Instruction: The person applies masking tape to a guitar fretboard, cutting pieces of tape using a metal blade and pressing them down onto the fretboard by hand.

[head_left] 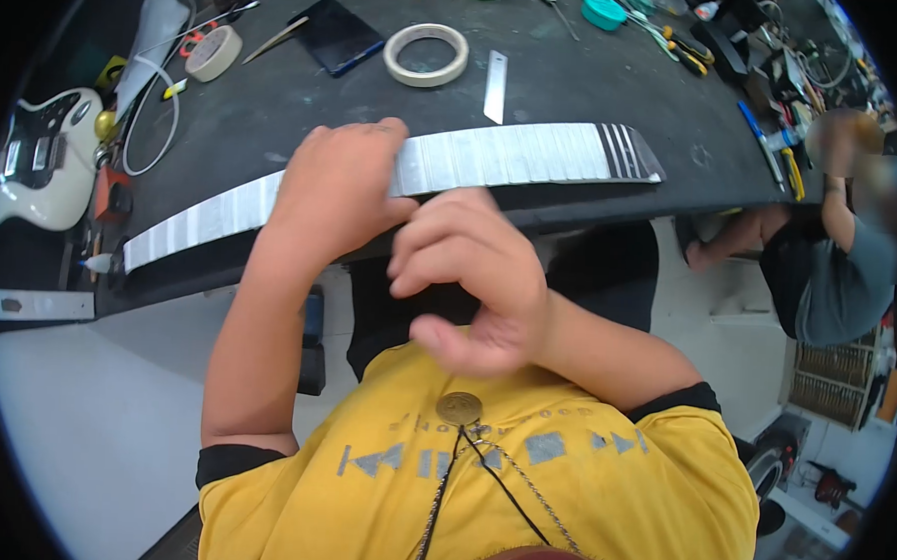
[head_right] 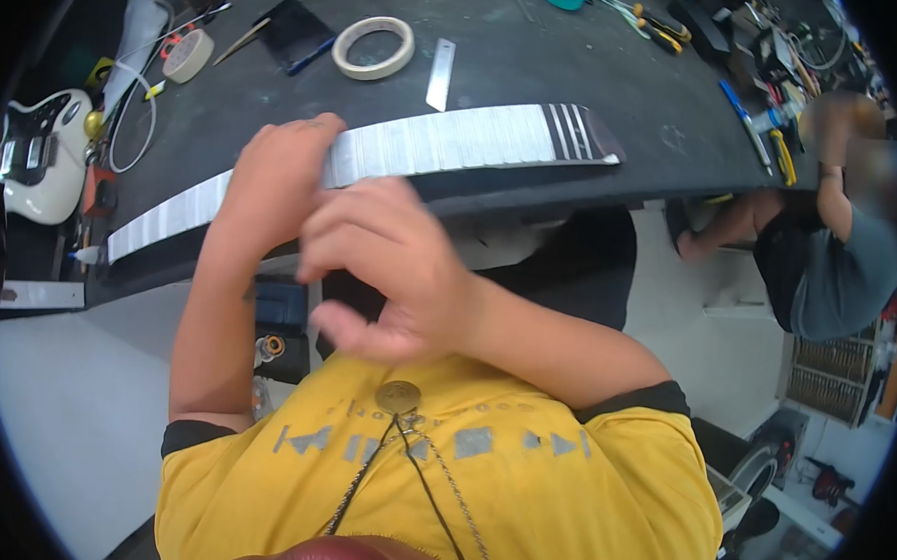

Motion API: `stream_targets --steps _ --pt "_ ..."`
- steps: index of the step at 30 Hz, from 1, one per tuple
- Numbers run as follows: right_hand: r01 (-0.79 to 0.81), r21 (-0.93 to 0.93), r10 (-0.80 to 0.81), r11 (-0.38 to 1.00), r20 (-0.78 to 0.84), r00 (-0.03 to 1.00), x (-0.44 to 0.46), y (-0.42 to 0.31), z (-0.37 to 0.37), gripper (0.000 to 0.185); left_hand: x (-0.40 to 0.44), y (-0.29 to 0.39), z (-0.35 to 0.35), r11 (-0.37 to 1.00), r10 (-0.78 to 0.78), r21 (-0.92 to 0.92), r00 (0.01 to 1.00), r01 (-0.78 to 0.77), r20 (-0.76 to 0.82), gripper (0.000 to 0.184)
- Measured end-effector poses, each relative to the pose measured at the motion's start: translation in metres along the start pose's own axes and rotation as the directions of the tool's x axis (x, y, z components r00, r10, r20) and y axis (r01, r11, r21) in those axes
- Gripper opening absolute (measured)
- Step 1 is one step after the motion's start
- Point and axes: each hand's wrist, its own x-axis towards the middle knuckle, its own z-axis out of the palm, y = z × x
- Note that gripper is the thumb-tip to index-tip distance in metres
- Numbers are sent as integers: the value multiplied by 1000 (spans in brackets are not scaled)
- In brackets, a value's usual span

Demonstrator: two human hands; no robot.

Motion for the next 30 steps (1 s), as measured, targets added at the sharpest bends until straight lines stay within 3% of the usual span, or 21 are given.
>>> stream_targets --steps 1,2,3,4,5,6,10,16,17,18,19,20,21,22,25,27,30 --pt "-146 434 157 889 11 988 6 -18 3 28 2 2 0 1000 2 5 1000 -2 -9 47" --pt "-198 725 201 660 83 976 13 -40 2 40 2 7 -5 1000 -20 1 999 20 37 45" --pt "-234 912 244 338 156 957 20 -61 2 55 2 8 -4 1000 -28 -6 999 28 39 45" --pt "-232 967 228 102 204 952 26 -76 1 56 3 8 -3 999 -41 -9 998 41 39 45" --pt "-217 975 180 -42 221 958 26 -91 4 58 4 10 -6 995 -97 -16 990 99 105 54" --pt "-207 960 129 -191 233 964 27 -104 8 60 4 10 -6 994 -105 -27 990 108 99 52" --pt "-163 880 -8 -446 178 984 20 -136 29 66 0 10 -5 994 -107 -29 993 109 54 50" --pt "-142 781 -142 -608 69 988 11 -158 51 77 4 20 -4 997 -78 1 997 78 23 48" --pt "-159 784 -159 -600 78 984 9 -154 51 79 5 19 -3 998 -59 -23 998 60 15 49" --pt "-247 869 -217 -429 166 962 9 -134 36 81 3 16 -7 998 -45 -37 999 46 19 51" --pt "-329 944 -276 -23 310 910 10 -103 7 65 3 14 -20 996 26 -91 998 -20 63 50" --pt "-302 916 -226 264 363 904 14 -94 -6 55 10 6 -25 972 28 -234 998 -13 58 48" --pt "-270 805 -176 529 415 893 17 -84 -19 47 23 -5 -24 925 21 -379 999 -2 48 46" --pt "-203 730 -80 653 333 940 17 -84 -21 44 32 -15 -23 854 15 -521 999 13 49 44" --pt "-96 454 -64 886 325 943 14 -84 -25 29 77 -34 -14 983 69 -166 996 -78 -61 40" --pt "-41 280 -58 959 335 940 13 -85 -30 21 96 -40 -1 983 156 112 985 -147 -74 38" --pt "2 22 -8 1000 263 965 7 -78 -44 18 108 -35 -5 988 59 138 994 -71 90 40"
